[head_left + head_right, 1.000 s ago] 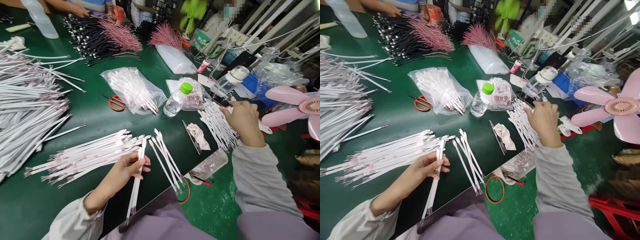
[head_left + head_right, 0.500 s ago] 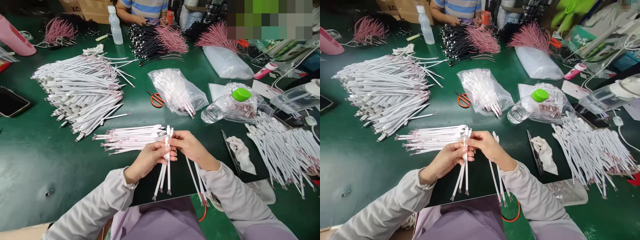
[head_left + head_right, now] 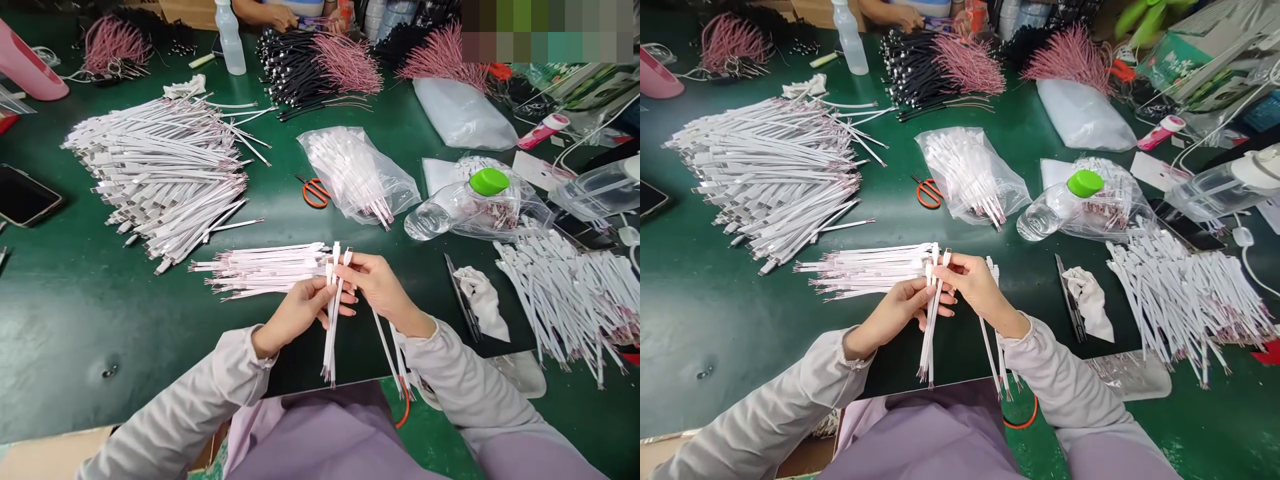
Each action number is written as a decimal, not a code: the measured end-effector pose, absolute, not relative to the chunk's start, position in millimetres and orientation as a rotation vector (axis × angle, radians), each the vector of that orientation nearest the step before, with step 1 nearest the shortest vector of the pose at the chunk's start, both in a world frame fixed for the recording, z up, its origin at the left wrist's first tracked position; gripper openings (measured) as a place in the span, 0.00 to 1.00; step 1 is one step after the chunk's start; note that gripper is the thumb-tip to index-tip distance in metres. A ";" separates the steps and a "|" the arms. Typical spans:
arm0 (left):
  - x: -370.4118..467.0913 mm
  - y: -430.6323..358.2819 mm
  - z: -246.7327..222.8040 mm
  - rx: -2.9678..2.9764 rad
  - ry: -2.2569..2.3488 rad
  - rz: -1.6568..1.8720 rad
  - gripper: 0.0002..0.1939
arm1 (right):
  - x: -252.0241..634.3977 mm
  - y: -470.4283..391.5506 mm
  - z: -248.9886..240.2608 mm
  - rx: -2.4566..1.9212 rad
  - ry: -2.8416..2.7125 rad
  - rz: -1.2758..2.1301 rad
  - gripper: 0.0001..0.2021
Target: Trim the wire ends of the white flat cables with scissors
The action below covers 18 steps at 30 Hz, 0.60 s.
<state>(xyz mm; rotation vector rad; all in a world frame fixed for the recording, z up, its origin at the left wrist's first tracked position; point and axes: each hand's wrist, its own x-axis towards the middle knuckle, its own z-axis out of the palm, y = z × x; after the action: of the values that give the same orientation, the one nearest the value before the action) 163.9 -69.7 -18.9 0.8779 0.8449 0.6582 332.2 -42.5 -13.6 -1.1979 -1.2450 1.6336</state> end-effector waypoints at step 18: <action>168.2 -75.2 -19.4 0.875 0.782 0.641 0.25 | 331.8 -42.0 -13.4 -1.225 -1.275 1.861 0.16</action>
<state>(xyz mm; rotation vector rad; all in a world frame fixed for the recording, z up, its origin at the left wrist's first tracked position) 168.2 -75.2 -19.4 0.8754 0.7821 0.6409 331.8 -42.0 -13.4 -1.2246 -1.2747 1.8612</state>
